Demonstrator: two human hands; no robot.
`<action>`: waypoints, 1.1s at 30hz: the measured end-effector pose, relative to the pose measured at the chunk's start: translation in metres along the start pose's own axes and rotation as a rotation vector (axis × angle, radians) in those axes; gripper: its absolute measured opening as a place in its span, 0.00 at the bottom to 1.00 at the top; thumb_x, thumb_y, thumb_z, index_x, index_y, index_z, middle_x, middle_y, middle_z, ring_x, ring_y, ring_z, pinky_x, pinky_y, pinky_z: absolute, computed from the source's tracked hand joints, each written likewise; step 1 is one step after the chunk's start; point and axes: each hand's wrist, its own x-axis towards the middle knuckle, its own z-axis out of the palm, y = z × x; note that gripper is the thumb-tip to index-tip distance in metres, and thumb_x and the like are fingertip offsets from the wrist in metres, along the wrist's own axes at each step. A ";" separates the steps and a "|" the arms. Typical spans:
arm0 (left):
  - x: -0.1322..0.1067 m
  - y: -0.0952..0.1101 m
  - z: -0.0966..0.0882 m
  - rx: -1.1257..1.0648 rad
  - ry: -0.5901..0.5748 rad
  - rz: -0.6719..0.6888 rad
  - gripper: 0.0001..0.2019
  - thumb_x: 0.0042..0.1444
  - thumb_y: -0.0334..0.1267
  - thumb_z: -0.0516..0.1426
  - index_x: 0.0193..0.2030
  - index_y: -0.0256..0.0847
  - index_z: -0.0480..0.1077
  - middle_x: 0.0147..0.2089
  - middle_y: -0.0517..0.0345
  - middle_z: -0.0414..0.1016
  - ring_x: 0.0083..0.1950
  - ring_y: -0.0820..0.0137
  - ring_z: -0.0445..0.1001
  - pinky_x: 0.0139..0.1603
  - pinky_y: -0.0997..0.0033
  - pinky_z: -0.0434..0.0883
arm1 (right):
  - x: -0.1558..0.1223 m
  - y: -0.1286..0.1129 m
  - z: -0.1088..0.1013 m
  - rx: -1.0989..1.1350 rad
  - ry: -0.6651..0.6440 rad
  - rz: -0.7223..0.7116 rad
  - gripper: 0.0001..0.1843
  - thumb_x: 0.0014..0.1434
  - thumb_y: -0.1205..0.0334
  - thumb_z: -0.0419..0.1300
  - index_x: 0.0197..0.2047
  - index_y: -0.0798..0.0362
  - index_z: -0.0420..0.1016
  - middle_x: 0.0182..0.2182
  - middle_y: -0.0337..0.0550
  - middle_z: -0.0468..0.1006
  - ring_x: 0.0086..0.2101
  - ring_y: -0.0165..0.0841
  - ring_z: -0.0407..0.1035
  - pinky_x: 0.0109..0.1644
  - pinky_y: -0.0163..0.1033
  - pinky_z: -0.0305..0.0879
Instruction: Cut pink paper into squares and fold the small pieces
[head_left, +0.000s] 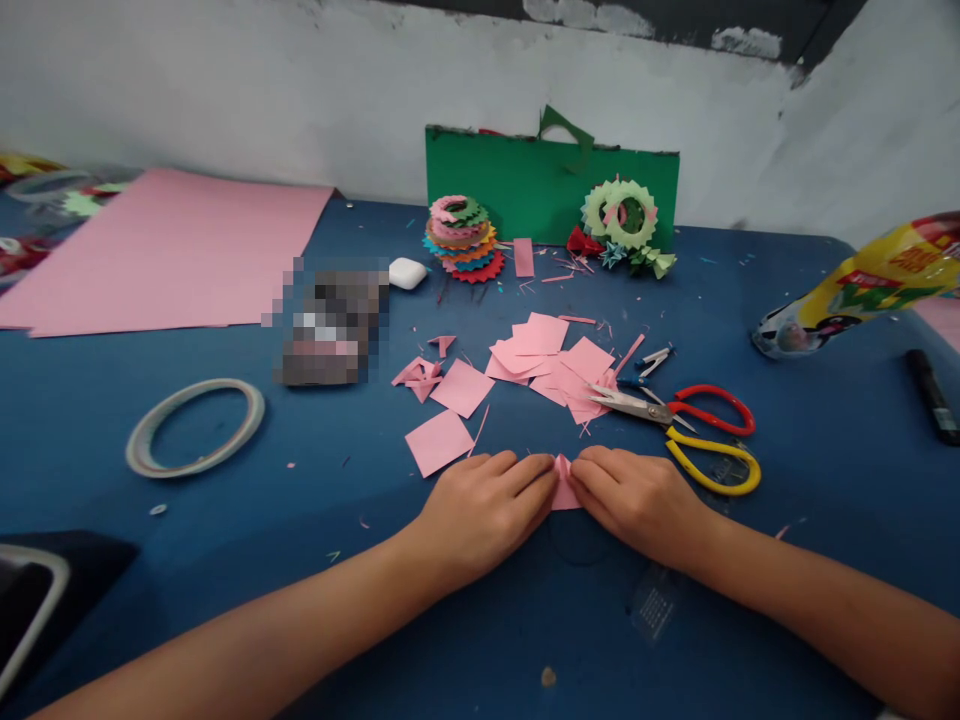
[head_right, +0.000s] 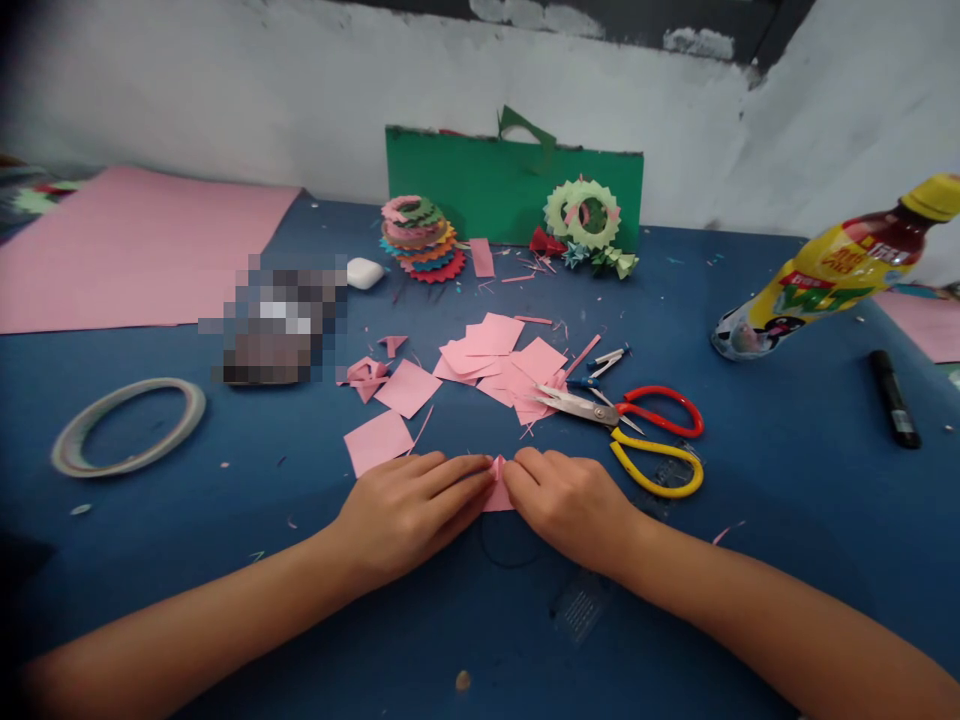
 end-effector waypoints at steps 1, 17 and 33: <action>0.000 0.000 0.000 0.008 0.005 0.010 0.09 0.62 0.35 0.51 0.43 0.39 0.72 0.41 0.58 0.78 0.31 0.72 0.72 0.28 0.73 0.67 | -0.001 0.001 0.001 0.014 0.026 -0.026 0.10 0.65 0.68 0.48 0.39 0.56 0.71 0.34 0.45 0.75 0.32 0.31 0.69 0.34 0.34 0.62; -0.001 -0.002 0.001 0.026 -0.035 0.091 0.09 0.62 0.33 0.50 0.42 0.37 0.71 0.39 0.55 0.76 0.31 0.72 0.70 0.28 0.71 0.66 | -0.002 0.017 0.007 0.140 0.090 -0.212 0.10 0.62 0.69 0.54 0.45 0.60 0.72 0.39 0.50 0.77 0.38 0.34 0.71 0.43 0.41 0.70; 0.005 -0.006 0.000 -0.268 -0.108 0.018 0.11 0.60 0.33 0.51 0.44 0.35 0.72 0.48 0.50 0.75 0.50 0.63 0.71 0.49 0.62 0.69 | 0.004 0.020 0.005 0.272 0.063 -0.194 0.11 0.62 0.69 0.52 0.44 0.59 0.73 0.42 0.48 0.76 0.41 0.34 0.69 0.47 0.40 0.70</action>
